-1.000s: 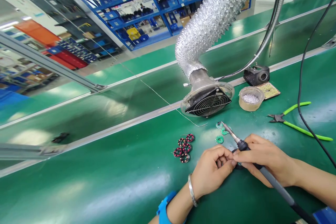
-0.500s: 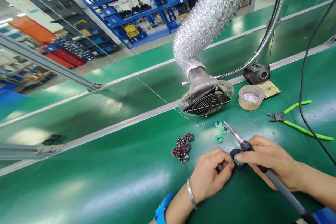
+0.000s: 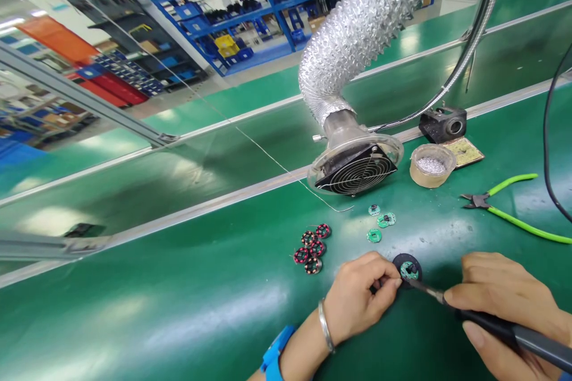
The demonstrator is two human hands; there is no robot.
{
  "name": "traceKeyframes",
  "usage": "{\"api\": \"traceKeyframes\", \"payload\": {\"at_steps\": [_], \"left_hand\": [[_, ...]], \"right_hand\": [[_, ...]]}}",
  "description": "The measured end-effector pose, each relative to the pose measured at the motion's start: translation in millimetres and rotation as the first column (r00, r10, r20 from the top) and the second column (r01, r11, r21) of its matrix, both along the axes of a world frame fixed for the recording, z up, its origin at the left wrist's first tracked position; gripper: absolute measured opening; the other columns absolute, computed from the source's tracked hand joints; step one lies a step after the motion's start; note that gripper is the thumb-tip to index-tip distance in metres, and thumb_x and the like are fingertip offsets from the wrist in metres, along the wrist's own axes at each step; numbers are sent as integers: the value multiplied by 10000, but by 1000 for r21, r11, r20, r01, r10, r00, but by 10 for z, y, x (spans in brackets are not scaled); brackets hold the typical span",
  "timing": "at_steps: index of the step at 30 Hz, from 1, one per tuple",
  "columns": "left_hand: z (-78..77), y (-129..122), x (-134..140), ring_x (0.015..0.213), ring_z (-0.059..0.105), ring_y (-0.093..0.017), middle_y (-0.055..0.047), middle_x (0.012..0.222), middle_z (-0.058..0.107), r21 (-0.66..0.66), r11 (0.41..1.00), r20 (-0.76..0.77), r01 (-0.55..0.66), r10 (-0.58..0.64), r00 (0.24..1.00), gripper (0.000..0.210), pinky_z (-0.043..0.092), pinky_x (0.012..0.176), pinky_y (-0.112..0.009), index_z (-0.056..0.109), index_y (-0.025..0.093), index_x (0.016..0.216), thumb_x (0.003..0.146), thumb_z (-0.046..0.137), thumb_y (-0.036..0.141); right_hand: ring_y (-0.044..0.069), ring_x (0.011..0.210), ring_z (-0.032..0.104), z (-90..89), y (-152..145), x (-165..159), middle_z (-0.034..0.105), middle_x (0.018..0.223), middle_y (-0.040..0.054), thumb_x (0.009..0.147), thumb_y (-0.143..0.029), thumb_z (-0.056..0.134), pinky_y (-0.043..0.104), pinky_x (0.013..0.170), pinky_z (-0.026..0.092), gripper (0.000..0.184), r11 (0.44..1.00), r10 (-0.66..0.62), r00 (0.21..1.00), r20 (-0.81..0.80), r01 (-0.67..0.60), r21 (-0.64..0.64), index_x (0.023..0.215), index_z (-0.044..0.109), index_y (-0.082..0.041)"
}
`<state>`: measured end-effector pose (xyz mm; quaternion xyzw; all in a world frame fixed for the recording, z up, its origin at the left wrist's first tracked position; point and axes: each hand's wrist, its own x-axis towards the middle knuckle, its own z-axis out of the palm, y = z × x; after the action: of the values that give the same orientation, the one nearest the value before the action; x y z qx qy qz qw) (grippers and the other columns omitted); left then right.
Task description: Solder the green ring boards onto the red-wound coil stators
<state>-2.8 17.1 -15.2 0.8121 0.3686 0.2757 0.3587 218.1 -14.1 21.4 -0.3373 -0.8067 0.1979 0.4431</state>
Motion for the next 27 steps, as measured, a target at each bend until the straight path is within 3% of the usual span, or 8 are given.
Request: {"api": "traceKeyframes", "payload": {"at_steps": [3,11,16,21,27], "left_hand": [[-8,-2,2,611,571,-120,-23,698,640,6,1000,-6,-1,1,1000,116,463,600,-203,625,178,786,842,538,127],[-5,-4,-3,623,583,-125,-24,705,644,13,1000,-18,1,-1,1000,112,462,604,-207,622,180,791,839,534,129],[3,-11,0,613,578,-124,-25,700,644,19,1000,-20,-2,3,1000,113,457,592,-208,616,179,789,839,526,134],[-2,-9,2,621,583,-127,-23,701,649,41,999,-35,1,0,999,118,458,598,-213,615,187,792,846,518,146],[-6,4,3,608,578,-123,-20,691,643,67,998,-28,7,-5,1000,110,449,589,-205,612,182,790,838,528,130]], "right_hand": [[165,419,443,-29,18,-29,479,532,-13,797,-141,469,311,449,335,219,998,-23,999,-47,26,64,972,573,-221],[158,456,443,-12,-10,-28,513,568,4,725,-89,471,308,476,336,275,1000,25,999,-35,-25,10,964,562,-190],[168,475,476,-22,0,-21,533,589,14,746,-81,473,319,478,364,266,1000,1,1000,-2,-1,-23,970,561,-195],[159,437,459,-47,6,-32,525,560,9,791,-111,469,320,438,364,214,999,-8,999,-34,9,37,963,564,-194],[207,521,570,52,-22,47,568,583,22,829,-124,490,343,468,423,225,1000,-9,999,34,9,-18,1022,551,-222]]}}
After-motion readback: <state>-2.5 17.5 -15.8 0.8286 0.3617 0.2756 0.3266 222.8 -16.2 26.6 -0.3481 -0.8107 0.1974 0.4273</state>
